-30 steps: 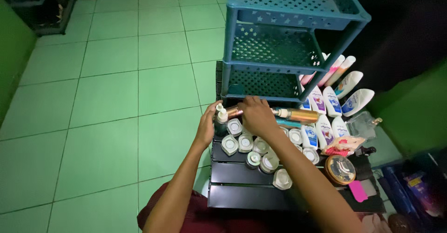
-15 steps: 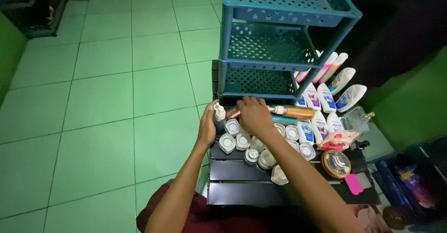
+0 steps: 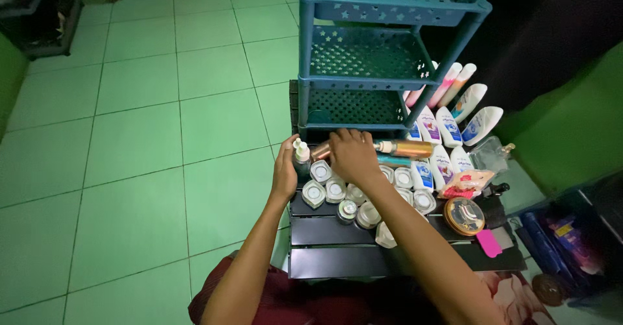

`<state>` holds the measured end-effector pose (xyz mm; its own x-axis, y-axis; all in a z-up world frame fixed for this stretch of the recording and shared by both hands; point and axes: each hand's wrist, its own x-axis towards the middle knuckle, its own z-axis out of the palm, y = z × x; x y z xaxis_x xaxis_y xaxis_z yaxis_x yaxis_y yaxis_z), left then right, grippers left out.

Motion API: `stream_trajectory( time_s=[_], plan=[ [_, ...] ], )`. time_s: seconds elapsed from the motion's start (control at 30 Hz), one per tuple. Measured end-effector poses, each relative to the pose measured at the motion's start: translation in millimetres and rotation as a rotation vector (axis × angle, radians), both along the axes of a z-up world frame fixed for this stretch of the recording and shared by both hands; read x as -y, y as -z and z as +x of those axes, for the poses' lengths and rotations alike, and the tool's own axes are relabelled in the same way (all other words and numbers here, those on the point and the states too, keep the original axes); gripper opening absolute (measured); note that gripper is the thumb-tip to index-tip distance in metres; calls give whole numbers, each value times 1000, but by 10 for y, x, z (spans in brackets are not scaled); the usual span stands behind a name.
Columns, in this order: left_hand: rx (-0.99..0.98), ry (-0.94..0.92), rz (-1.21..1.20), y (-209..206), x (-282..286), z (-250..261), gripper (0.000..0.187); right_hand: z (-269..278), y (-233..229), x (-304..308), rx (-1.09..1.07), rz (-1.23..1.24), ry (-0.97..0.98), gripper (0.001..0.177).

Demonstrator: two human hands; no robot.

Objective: The person assembles a blue plastic three-tier shelf by inserting the legs into the trays and stacking the tiers. They then place several small bottles and jars onto the top shelf.

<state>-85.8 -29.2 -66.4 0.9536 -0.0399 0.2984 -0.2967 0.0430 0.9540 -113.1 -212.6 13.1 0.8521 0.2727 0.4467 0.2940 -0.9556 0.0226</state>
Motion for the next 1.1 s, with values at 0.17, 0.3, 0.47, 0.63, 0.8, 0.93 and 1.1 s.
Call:
stream_trajectory(
  time_s=[0.17, 0.3, 0.47, 0.63, 0.8, 0.93, 1.1],
  plan=[
    [-53, 10, -61, -13, -40, -27, 58, -156, -103, 137, 0, 123, 16, 34],
    [-115, 11, -71, -59, -108, -84, 60, -448, -197, 316, 27, 264, 25, 45],
    [42, 34, -59, -47, -158, -231, 53, -880, -316, 528, 81, 433, 65, 33],
    [102, 27, -81, 16, -206, -322, 53, -1188, -425, 508, 125, 663, 45, 27],
    [-64, 33, -122, 20, -182, -267, 52, -1288, -508, 435, 47, 742, 57, 29],
    [-57, -14, -60, -58, -185, -283, 50, -1303, -556, 386, 79, 731, -41, 27],
    [-62, -146, 78, -145, -157, -346, 47, -1280, -535, 376, -71, 835, 61, 26]
  ],
)
